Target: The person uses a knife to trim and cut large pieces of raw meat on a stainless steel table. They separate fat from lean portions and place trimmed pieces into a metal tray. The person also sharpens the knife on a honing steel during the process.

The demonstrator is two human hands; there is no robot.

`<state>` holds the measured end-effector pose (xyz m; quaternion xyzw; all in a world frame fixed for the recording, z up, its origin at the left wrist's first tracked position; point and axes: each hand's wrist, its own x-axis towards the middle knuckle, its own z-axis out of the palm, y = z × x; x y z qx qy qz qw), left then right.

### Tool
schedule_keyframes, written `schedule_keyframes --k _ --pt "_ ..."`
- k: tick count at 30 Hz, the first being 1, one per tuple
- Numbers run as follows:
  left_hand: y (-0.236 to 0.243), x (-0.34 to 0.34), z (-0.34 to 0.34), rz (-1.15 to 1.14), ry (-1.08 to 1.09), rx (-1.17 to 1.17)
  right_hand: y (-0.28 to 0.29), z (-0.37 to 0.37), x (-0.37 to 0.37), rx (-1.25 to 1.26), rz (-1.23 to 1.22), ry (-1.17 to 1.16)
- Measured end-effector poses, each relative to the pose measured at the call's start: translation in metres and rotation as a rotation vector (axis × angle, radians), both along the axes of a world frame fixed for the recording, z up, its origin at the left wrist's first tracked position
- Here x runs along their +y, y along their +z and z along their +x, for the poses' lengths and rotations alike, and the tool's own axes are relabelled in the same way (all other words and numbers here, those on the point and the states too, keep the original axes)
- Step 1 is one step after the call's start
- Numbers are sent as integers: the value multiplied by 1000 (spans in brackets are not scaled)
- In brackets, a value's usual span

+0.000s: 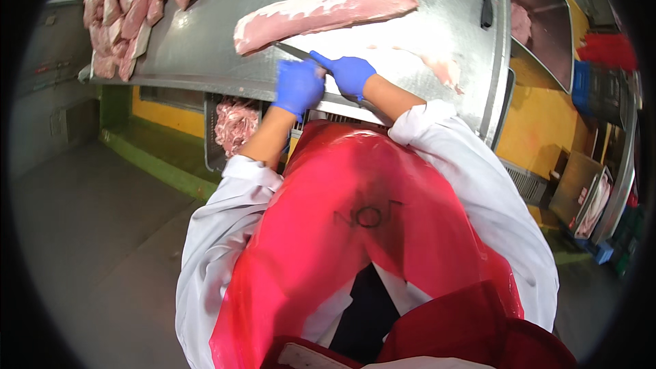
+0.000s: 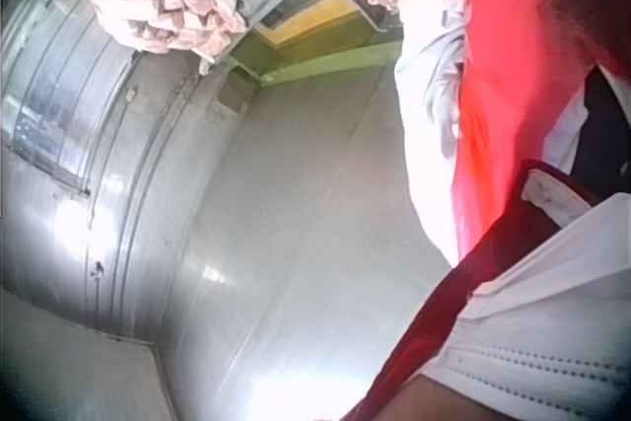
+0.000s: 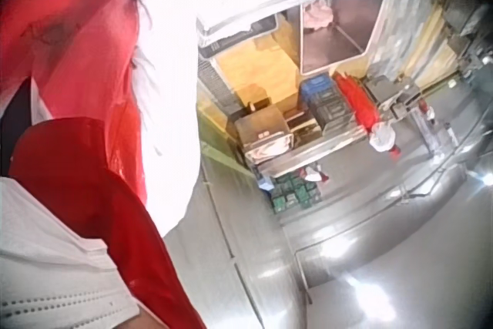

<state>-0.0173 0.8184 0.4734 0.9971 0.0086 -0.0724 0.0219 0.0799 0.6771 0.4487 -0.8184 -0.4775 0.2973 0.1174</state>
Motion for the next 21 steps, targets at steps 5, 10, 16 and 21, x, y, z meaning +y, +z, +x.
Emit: schedule_keyframes --k 5,10,16,21 --pt "0 117 -23 77 514 -258 7 1 -60 82 -118 21" --pt "12 178 -120 -111 799 -285 -7 23 -151 -5 569 -28" --pt "-99 258 -308 -19 1008 51 -16 87 -223 -108 235 -218" --pt "-116 243 -317 -179 1208 -108 -25 47 -189 36 373 -314"
